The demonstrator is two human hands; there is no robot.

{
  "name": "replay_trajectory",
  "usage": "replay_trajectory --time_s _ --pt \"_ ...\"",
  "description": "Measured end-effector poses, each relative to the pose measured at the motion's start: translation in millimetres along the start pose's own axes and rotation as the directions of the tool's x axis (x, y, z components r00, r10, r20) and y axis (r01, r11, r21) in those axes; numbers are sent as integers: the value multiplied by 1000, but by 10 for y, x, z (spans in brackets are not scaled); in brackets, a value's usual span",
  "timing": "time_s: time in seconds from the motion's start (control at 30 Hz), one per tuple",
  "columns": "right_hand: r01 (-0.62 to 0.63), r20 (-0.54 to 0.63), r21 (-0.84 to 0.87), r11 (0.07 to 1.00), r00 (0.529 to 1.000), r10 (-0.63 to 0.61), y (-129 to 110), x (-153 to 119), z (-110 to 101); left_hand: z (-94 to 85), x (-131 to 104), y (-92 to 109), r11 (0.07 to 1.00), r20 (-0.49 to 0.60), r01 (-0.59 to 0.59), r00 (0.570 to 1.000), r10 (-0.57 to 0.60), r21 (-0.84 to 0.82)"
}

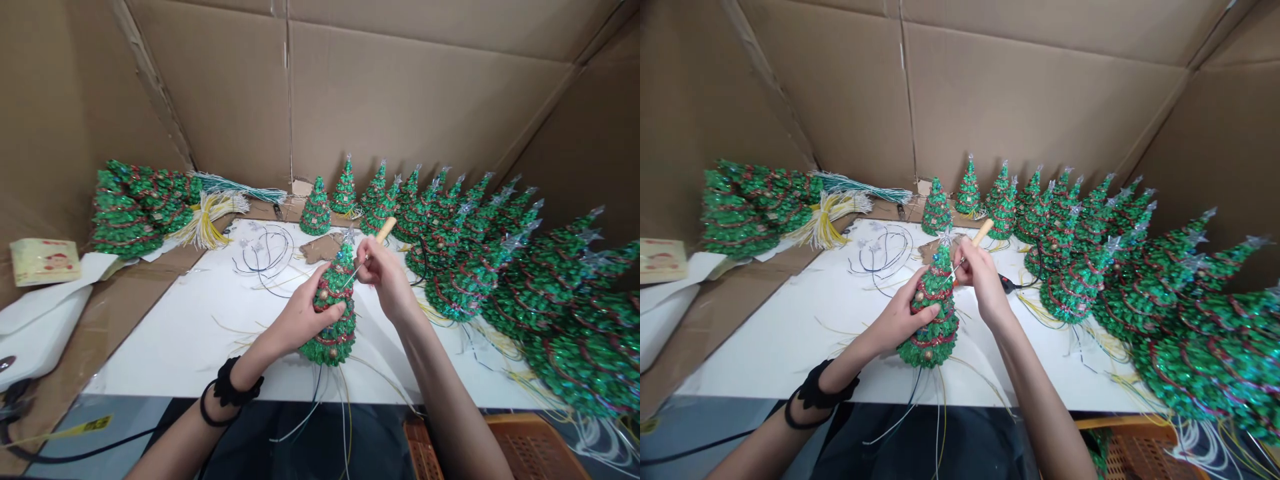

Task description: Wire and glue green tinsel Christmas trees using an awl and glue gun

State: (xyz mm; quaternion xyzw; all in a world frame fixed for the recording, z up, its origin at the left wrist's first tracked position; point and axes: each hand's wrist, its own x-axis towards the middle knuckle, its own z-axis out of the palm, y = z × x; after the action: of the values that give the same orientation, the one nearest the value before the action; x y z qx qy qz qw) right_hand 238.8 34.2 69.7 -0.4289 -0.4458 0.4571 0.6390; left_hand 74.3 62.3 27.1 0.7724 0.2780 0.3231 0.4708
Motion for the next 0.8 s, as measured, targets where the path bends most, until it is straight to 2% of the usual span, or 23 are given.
replay_trajectory --time_s 0.17,0.33,0.53,0.8 --pt "65 -67 -135 989 995 -74 -86 -4 -42 2 5 -7 1000 -2 -7 1000 7 1" --pt "173 -203 -175 969 957 -208 -112 22 -96 -5 8 -11 999 -2 -8 1000 8 35" --pt "119 -91 -57 991 988 -123 -92 41 -144 -11 -3 -10 999 4 -15 1000 15 37" --pt "76 -50 11 997 996 -76 -22 63 -164 9 -6 -20 998 -16 -28 999 29 49"
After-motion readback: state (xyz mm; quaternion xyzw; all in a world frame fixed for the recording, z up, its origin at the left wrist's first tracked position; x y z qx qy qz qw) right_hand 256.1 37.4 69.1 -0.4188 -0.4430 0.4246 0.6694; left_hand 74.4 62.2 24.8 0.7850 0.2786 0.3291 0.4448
